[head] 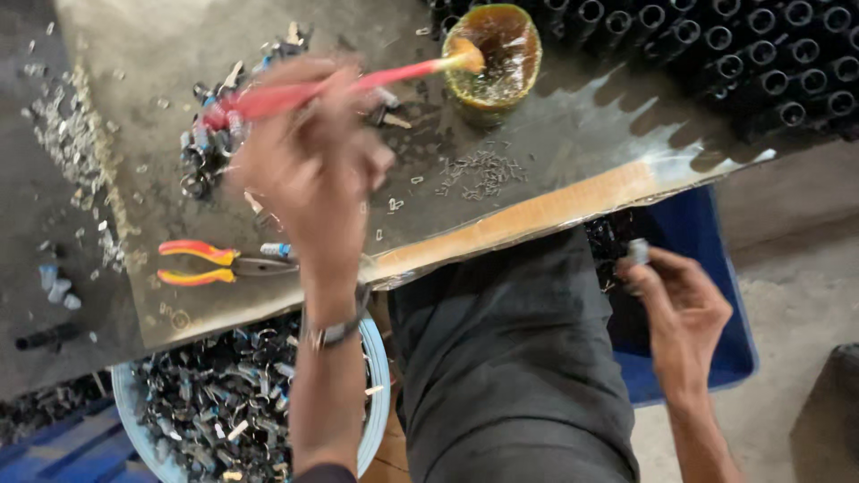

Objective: The person picks small lock components one at a time from a pile on the workbench, holds each in one hand, and uses a red-handled brush dipped into a jar of liquid to coat the component, then places the treated piece into a large bowl below. The cycle repeats continuously across the episode.

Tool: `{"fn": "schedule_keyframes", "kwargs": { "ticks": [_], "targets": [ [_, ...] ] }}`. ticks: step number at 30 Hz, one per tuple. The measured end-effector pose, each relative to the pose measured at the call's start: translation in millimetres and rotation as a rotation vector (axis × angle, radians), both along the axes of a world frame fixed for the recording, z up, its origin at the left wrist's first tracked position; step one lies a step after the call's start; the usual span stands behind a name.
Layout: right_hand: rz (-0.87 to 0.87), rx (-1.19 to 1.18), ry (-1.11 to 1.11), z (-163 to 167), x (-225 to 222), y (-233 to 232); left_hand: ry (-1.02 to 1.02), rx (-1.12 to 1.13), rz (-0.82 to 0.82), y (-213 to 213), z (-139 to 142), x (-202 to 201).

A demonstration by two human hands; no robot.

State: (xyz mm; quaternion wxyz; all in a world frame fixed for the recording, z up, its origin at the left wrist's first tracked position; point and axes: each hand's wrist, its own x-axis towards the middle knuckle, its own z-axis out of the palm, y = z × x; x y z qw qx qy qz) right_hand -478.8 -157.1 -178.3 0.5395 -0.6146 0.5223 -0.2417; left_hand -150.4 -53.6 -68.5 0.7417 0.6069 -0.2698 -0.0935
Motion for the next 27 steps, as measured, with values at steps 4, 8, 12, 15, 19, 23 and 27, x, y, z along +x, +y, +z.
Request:
{"fn": "schedule_keyframes", "kwargs": {
  "ticks": [4, 8, 12, 15, 19, 23, 27],
  "targets": [
    [0.251, -0.611, 0.406, -17, -20, -28, -0.797, 0.748, 0.036, 0, 1, 18],
    [0.132, -0.371, 0.249, -22, -18, -15, -0.648, 0.82, 0.0, 38, 1, -2],
    [0.217, -0.19, 0.122, -10, 12, 10, -0.68, 0.884, -0.029, 58, -6, -15],
    [0.365, -0.244, 0.037, 5, 36, 25, -0.63, 0.924, -0.065, 68, -10, -24],
    [0.481, -0.236, -0.043, 18, 59, 40, -0.755, 0.941, -0.052, 77, -22, -32],
    [0.534, -0.221, -0.076, 22, 71, 45, -0.803, 0.93, -0.059, 80, -36, -42],
    [0.568, -0.154, -0.159, 29, 77, 49, -0.767, 0.884, -0.036, 84, -41, -53]
  ]
}}
